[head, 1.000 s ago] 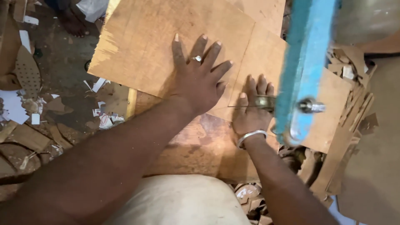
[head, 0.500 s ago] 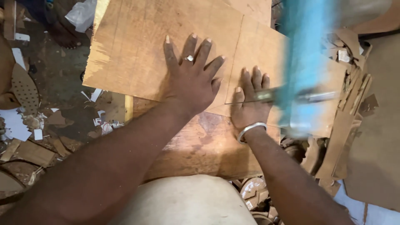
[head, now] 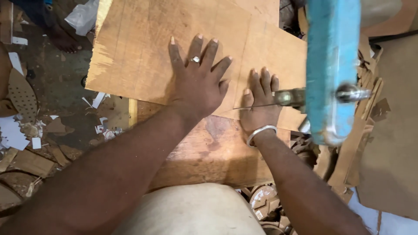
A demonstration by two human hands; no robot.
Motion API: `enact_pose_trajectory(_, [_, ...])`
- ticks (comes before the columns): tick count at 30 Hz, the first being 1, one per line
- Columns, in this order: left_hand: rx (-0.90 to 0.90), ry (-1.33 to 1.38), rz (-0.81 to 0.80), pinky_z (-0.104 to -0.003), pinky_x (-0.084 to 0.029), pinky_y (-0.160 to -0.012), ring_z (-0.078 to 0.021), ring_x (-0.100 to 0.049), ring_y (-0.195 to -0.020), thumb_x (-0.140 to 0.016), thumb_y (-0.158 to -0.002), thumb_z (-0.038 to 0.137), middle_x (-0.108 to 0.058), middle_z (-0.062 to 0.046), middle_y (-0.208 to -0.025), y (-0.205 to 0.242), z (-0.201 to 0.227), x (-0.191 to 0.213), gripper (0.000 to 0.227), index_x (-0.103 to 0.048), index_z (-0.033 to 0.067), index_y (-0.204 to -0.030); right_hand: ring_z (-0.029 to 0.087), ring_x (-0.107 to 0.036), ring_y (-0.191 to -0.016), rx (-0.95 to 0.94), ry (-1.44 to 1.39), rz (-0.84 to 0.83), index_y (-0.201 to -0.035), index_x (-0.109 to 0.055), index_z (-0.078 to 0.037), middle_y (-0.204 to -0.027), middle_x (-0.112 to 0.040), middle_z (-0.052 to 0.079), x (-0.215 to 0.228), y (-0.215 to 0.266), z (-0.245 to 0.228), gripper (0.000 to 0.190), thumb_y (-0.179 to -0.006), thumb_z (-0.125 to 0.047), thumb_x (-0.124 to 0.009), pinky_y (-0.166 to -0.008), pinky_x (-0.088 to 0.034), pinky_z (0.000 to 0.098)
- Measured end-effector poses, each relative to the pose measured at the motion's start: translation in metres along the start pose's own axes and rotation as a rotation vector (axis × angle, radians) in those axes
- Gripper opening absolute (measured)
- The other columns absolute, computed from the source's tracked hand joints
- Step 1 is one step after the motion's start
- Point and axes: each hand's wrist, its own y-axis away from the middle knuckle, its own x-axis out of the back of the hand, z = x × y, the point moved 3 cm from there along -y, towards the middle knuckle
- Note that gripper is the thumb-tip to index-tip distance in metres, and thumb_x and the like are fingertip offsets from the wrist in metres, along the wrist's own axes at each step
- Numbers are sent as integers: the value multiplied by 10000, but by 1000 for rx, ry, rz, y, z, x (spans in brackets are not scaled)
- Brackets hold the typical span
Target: Using a scroll saw to cut out a curved shape from a wooden board.
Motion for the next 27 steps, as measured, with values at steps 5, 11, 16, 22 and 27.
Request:
enact_pose_trajectory(5, [15,13,-46,-791,42,-1114,-374,-58,-1552,-308,-1014,529,-143,-85,-1694,-1,1,7,604,-314,319,-1580,375,-132,-1576,-47,26,-49,-1620,-343,-162,-1706,-222,149,-1,-5,3,598,-1044,-324,-335,-1255,-44,571])
enact_pose_trajectory(11, [18,-34,-87,-786,37,-1114,-367,-49,-1546,-277,-1018,531,-127,-82,-1689,-3,2,8,607,-279,323,-1588,437,-194,-1549,21,-1,25,-1599,-403,-141,-1685,-277,187,-3,-6,8,586,-1051,-339,-351,-1250,-131,564])
enact_pose_trajectory(16, [19,-60,-59,-791,32,-1113,-360,-71,-1544,-270,-1018,533,-145,-80,-1688,-5,1,3,604,-282,327,-1586,472,-234,-1531,68,-2,68,-1581,-435,-100,-1660,-329,217,3,-6,2,562,-1072,-329,-370,-1244,-169,561])
enact_pose_trajectory(22, [10,-40,21,-803,26,-1106,-382,-111,-1544,-331,-1016,530,-202,-103,-1686,-5,0,-1,599,-357,307,-1572,466,-232,-1543,73,-11,60,-1592,-423,-105,-1674,-318,205,2,-9,5,565,-1061,-297,-390,-1260,-167,558])
enact_pose_trajectory(27, [3,-11,68,-805,20,-1111,-391,-140,-1542,-373,-1019,521,-246,-118,-1677,-5,-1,0,591,-403,294,-1563,432,-190,-1559,6,-52,17,-1604,-394,-143,-1692,-277,171,5,-11,0,589,-1040,-312,-391,-1245,-117,594])
